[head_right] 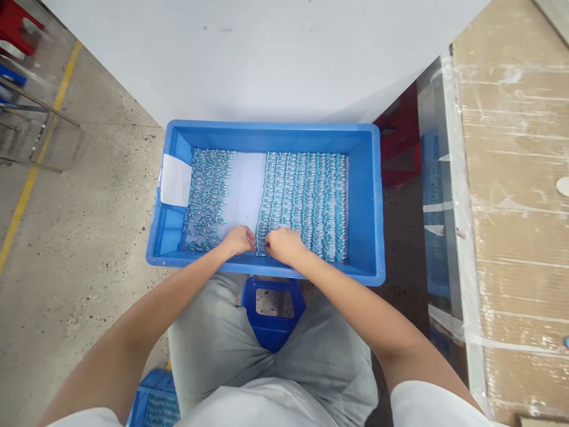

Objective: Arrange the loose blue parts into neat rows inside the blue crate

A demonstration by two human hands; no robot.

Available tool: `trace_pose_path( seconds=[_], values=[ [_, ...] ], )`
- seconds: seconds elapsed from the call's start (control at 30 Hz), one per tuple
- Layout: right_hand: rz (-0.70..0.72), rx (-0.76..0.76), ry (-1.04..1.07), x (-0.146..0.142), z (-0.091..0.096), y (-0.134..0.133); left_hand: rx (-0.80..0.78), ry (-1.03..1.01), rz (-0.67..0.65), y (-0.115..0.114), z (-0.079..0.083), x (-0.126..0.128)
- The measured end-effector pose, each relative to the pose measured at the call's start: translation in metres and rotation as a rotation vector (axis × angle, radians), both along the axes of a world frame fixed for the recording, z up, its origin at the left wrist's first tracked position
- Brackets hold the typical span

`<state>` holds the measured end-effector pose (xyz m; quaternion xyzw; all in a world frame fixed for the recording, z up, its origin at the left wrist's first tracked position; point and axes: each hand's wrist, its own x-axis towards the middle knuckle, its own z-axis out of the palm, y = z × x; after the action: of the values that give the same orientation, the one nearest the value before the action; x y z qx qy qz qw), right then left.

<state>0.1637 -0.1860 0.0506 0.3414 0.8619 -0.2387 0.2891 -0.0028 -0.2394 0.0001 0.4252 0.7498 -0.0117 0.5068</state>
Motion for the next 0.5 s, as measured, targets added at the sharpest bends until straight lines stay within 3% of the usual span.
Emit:
trace_pose_path(
  seconds=[0.27,0.5],
  values=[
    [0.084,-0.036,-0.053,-0.018,-0.012,-0.008,0.053,0.032,0.029,0.000,0.003,0.003],
    [0.085,-0.046,-0.043,-0.022,-0.011,-0.009,0.066,-0.016,0.050,0.001,0.004,0.002]
  ],
)
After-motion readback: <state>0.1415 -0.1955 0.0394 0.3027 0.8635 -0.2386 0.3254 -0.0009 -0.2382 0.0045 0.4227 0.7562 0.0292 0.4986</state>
